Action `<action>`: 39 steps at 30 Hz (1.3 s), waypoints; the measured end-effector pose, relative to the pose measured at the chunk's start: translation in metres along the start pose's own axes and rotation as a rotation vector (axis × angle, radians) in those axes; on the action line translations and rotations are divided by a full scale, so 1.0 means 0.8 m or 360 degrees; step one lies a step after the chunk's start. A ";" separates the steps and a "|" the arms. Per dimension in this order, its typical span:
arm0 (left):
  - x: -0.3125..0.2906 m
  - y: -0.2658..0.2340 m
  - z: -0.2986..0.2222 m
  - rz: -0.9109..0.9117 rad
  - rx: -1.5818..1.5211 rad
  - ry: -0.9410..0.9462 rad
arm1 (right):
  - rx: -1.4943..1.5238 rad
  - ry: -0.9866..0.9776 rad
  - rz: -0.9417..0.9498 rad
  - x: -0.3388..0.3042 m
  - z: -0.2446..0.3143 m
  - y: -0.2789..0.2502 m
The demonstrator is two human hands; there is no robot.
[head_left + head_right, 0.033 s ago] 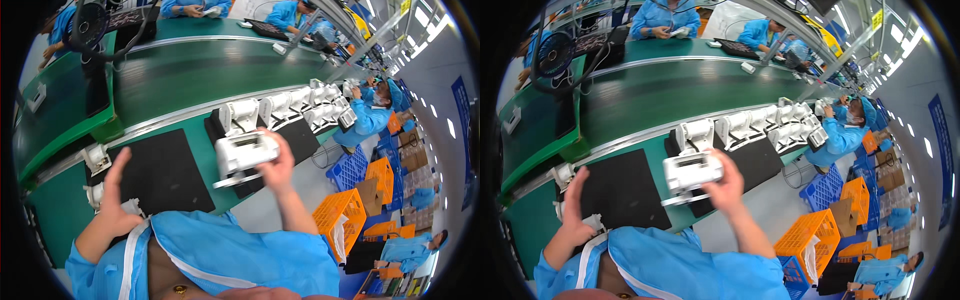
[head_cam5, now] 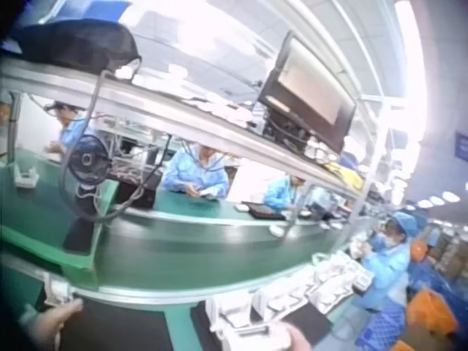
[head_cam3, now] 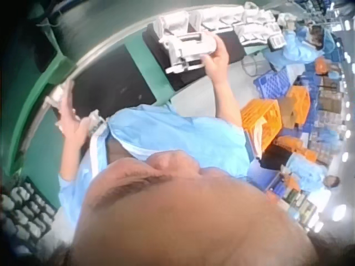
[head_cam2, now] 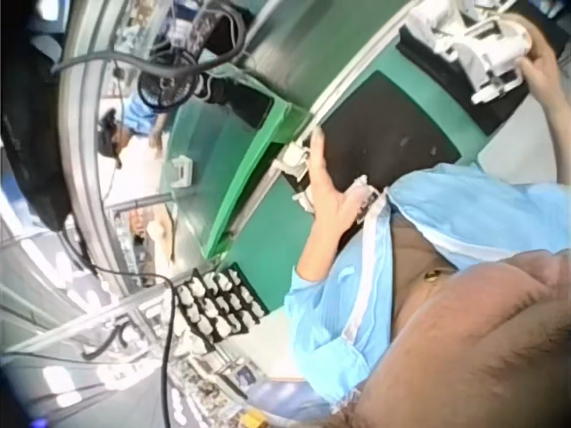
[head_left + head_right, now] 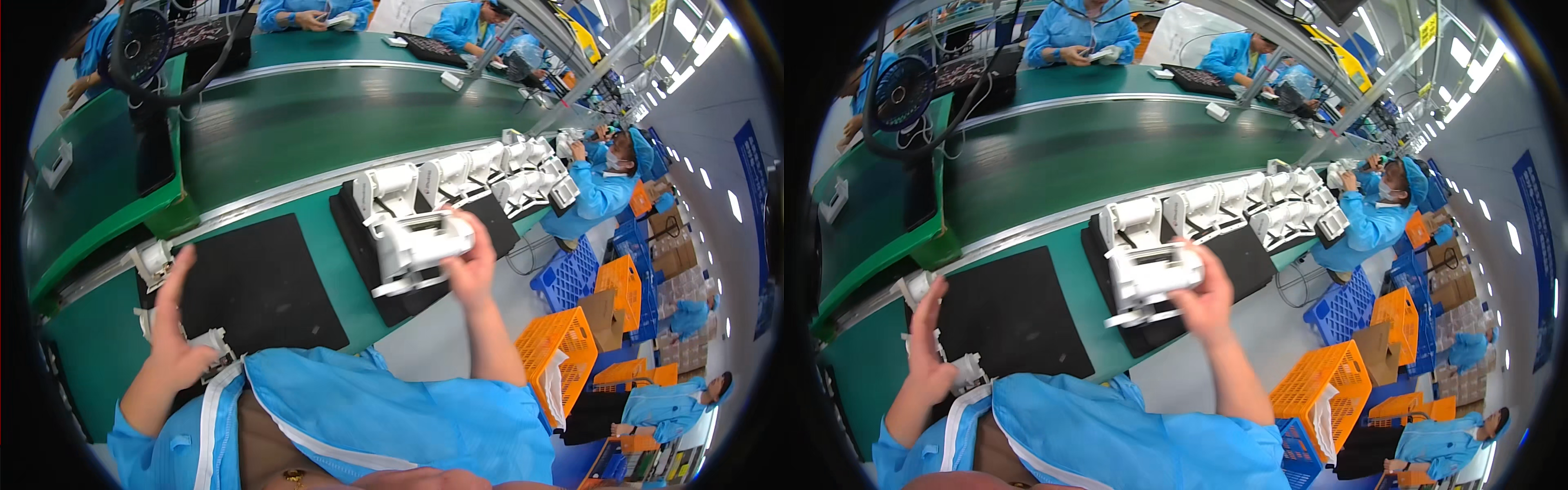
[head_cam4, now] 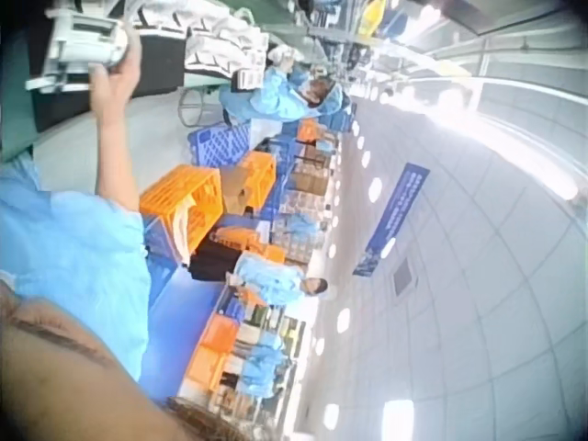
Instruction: The person assembles white plastic electronic component housings by hand at an industrial assembly line.
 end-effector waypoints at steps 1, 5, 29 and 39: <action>-0.012 -0.017 -0.002 -0.0095 0.0014 -0.0110 | -0.0115 0.0008 -0.0062 0.006 -0.007 -0.043; -0.045 -0.061 0.018 -0.0421 -0.0060 -0.0420 | -0.0269 0.0316 -0.0215 0.010 -0.048 -0.211; 0.213 0.233 -0.041 0.0811 -0.0957 -0.1062 | -0.0462 0.1105 -0.0174 0.122 -0.095 -0.299; 0.205 0.228 0.008 0.0680 -0.0877 -0.1155 | -0.1484 0.0586 -0.0339 0.136 -0.072 -0.250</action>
Point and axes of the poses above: each hand's wrist, its own x-axis towards the middle knuckle, its own y-axis out of the palm, z = x × y, the point moved 2 cm from there along x, towards the middle knuckle, and after that the axes turned 6 degrees about -y, right-handed, at the moved point
